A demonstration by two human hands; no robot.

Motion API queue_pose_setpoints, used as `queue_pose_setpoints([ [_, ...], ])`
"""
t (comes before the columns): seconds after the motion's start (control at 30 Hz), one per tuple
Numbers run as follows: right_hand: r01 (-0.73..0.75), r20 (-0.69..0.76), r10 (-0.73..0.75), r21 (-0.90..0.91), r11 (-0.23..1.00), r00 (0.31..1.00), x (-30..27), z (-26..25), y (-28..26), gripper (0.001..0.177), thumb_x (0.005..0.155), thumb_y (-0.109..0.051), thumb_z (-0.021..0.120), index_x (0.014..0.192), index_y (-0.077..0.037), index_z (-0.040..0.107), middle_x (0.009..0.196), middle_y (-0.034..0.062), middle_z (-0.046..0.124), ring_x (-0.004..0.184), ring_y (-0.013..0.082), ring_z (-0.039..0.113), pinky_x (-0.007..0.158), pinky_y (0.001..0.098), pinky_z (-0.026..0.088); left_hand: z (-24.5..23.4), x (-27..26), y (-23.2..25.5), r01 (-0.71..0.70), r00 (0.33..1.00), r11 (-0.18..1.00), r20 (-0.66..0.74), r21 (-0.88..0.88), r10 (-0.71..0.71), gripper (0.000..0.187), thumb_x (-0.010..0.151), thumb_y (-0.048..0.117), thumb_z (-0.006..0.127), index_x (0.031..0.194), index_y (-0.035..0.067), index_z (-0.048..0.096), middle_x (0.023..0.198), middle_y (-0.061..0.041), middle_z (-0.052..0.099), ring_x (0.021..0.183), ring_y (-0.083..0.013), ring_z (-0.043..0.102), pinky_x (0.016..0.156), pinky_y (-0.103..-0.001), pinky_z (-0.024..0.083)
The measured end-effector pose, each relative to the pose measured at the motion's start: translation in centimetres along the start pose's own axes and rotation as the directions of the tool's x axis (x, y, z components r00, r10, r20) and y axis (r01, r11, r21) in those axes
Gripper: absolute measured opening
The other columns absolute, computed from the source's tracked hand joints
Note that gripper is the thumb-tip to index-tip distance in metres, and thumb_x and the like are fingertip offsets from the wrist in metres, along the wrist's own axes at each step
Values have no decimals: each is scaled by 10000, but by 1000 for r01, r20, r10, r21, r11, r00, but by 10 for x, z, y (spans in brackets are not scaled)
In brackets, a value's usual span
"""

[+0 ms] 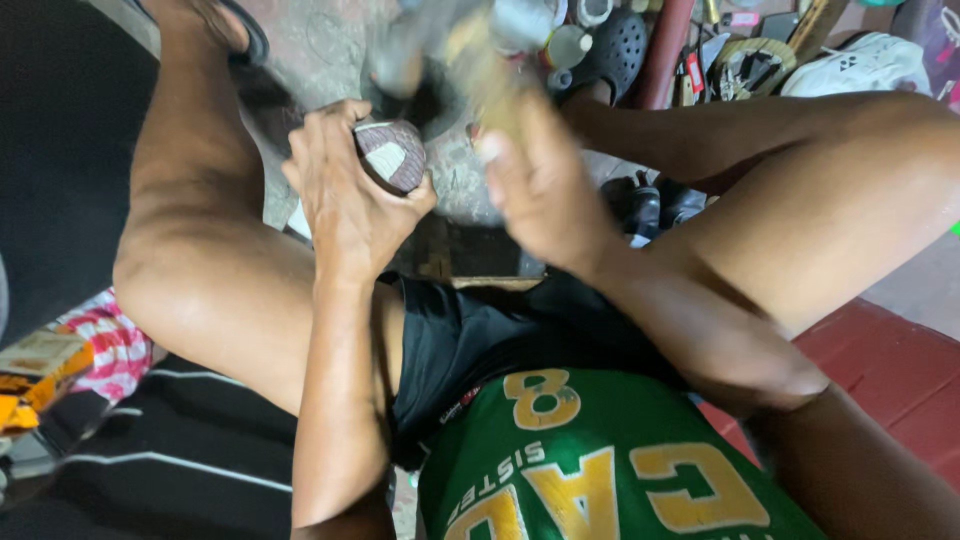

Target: The person is repairing a pink sneaker. They use a hammer to tap along the white sole where it meets the upper, likely to reattach or secure the sole. The person holds the shoe with one hand and uses the hammer with the other.

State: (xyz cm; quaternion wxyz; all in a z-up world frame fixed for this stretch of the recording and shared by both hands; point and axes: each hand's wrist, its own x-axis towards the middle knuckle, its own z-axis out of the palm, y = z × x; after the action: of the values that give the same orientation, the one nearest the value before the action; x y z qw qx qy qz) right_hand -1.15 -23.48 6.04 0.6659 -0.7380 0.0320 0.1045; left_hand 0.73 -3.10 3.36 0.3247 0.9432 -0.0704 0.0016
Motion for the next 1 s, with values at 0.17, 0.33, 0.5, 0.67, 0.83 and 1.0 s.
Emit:
queue_pose_setpoints([
  [0.17, -288, 166, 280, 29, 957, 946, 4, -13, 14, 174, 1083, -236, 537, 1095, -63, 519, 681, -17, 508, 506, 67, 458, 444, 251, 393, -2, 6, 1, -18, 1000, 1000, 16, 25, 18, 750, 667, 218, 923, 1304, 91, 549, 1187, -130, 568, 1159, -363, 517, 990, -470, 390],
  [0.33, -130, 95, 131, -12, 991, 987, 2, -39, -22, 216, 1146, -264, 528, 1148, -49, 505, 753, 8, 563, 563, 92, 502, 509, 266, 421, 0, -1, -2, 20, 999, 1000, 34, 1, -20, 1057, 669, 229, 964, 1516, 53, 358, 1279, -144, 560, 1217, -359, 519, 1062, -484, 384],
  [0.5, 247, 189, -176, -476, 844, 966, 11, -15, -31, 236, 1122, -229, 578, 1171, -10, 503, 730, 179, 604, 644, 340, 647, 558, 411, 459, 5, -2, 2, 32, 999, 999, -1, 6, -32, 1311, 659, 245, 991, 1640, 11, 152, 1324, -148, 556, 1237, -346, 529, 1108, -469, 383],
  [0.67, 165, 203, -56, -572, 803, 978, 20, -33, -44, 249, 1096, -242, 616, 1175, -28, 517, 724, 223, 620, 682, 411, 670, 559, 484, 468, 5, 2, 0, 15, 998, 1000, -56, -2, -15, 1258, 696, 216, 968, 1618, 15, 136, 1344, -134, 587, 1242, -346, 541, 1105, -455, 391],
  [0.83, 175, 175, -96, -517, 838, 980, 8, -14, -18, 219, 1095, -216, 598, 1186, -41, 502, 819, 220, 659, 746, 388, 678, 596, 451, 493, 5, -8, -6, -16, 999, 1000, -30, 14, 16, 1220, 682, 254, 983, 1590, 4, 207, 1351, -171, 568, 1259, -376, 525, 1107, -478, 385],
  [1.0, -195, 38, 193, 52, 979, 980, 1, -7, 12, 202, 1136, -245, 554, 1154, -45, 536, 776, 57, 565, 616, 130, 513, 534, 298, 432, 6, 7, -12, -171, 985, 980, -9, 102, 173, 1016, 627, 275, 998, 1454, 83, 441, 1395, -215, 512, 1305, -426, 457, 1094, -515, 358],
])
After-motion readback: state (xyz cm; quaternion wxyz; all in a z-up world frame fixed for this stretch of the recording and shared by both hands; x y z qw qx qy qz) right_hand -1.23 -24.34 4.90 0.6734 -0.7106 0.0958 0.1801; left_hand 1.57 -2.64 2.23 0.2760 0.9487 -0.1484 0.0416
